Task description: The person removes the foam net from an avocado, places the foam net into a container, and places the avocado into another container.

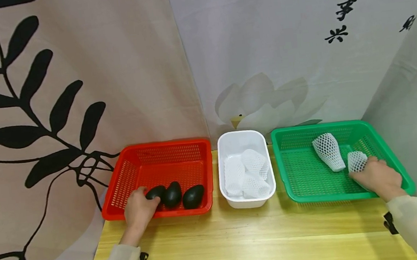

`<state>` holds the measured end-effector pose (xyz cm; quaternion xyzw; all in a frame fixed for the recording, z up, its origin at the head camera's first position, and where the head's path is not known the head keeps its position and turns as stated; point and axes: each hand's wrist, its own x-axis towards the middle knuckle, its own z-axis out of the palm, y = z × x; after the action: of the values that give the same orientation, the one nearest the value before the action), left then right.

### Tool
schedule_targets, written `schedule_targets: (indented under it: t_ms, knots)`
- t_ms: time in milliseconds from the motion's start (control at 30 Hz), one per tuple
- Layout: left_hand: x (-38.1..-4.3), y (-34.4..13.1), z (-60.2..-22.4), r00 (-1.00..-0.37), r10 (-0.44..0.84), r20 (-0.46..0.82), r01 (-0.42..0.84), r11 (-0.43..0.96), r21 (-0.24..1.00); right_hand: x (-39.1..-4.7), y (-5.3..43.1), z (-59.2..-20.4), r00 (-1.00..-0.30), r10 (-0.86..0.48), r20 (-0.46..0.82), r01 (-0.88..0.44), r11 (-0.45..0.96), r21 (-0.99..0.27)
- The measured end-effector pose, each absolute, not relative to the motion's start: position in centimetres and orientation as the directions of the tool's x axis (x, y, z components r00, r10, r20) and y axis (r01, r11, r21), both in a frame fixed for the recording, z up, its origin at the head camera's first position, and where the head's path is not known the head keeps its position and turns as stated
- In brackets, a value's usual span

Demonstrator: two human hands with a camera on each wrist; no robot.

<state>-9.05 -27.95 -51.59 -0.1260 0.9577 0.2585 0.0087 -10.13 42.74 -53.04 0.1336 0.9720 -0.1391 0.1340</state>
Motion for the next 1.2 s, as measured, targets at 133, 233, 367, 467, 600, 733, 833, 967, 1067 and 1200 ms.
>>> schedule_targets:
  t_ms: [133, 233, 367, 467, 600, 733, 833, 967, 1067, 1200]
  knots:
    - [-8.7, -27.6, -51.3, -0.97, -0.244, -0.016, -0.217, 0.831, 0.513, -9.7, 42.6, -52.8, -0.939, 0.243, -0.243, 0.305, 0.916, -0.263]
    - [-8.6, -27.3, -51.0, -0.969, -0.243, 0.031, -0.191, 0.83, 0.525, -9.5, 42.3, -52.6, -0.945, 0.259, -0.2, 0.309, 0.906, -0.289]
    - [-8.4, -26.9, -50.8, -0.967, -0.24, 0.084, -0.161, 0.836, 0.525, -9.2, 41.9, -52.2, -0.952, 0.274, -0.137, 0.305, 0.894, -0.328]
    - [-8.2, -26.5, -50.5, -0.963, -0.24, 0.122, -0.142, 0.838, 0.528, -9.0, 41.5, -51.9, -0.956, 0.28, -0.084, 0.291, 0.89, -0.351]
    - [-8.0, -25.7, -50.1, -0.958, -0.22, 0.184, -0.094, 0.848, 0.522, -8.5, 40.7, -51.5, -0.959, 0.281, -0.026, 0.269, 0.885, -0.38]
    - [-7.7, -25.0, -49.7, -0.95, -0.195, 0.246, -0.043, 0.856, 0.515, -8.0, 39.8, -51.0, -0.959, 0.283, 0.015, 0.253, 0.877, -0.409]
    - [-7.5, -24.5, -49.4, -0.943, -0.187, 0.275, -0.017, 0.853, 0.522, -7.7, 39.2, -50.7, -0.958, 0.282, 0.043, 0.237, 0.872, -0.428]
    - [-7.2, -24.0, -49.2, -0.938, -0.18, 0.297, 0.008, 0.843, 0.538, -7.3, 38.4, -50.3, -0.958, 0.276, 0.073, 0.215, 0.868, -0.447]
    - [-7.0, -23.6, -49.1, -0.934, -0.175, 0.31, 0.026, 0.835, 0.55, -6.9, 37.8, -50.0, -0.96, 0.269, 0.081, 0.204, 0.865, -0.458]
    - [-6.8, -23.1, -49.0, -0.931, -0.167, 0.325, 0.045, 0.83, 0.556, -6.4, 36.8, -49.7, -0.96, 0.261, 0.1, 0.184, 0.861, -0.474]
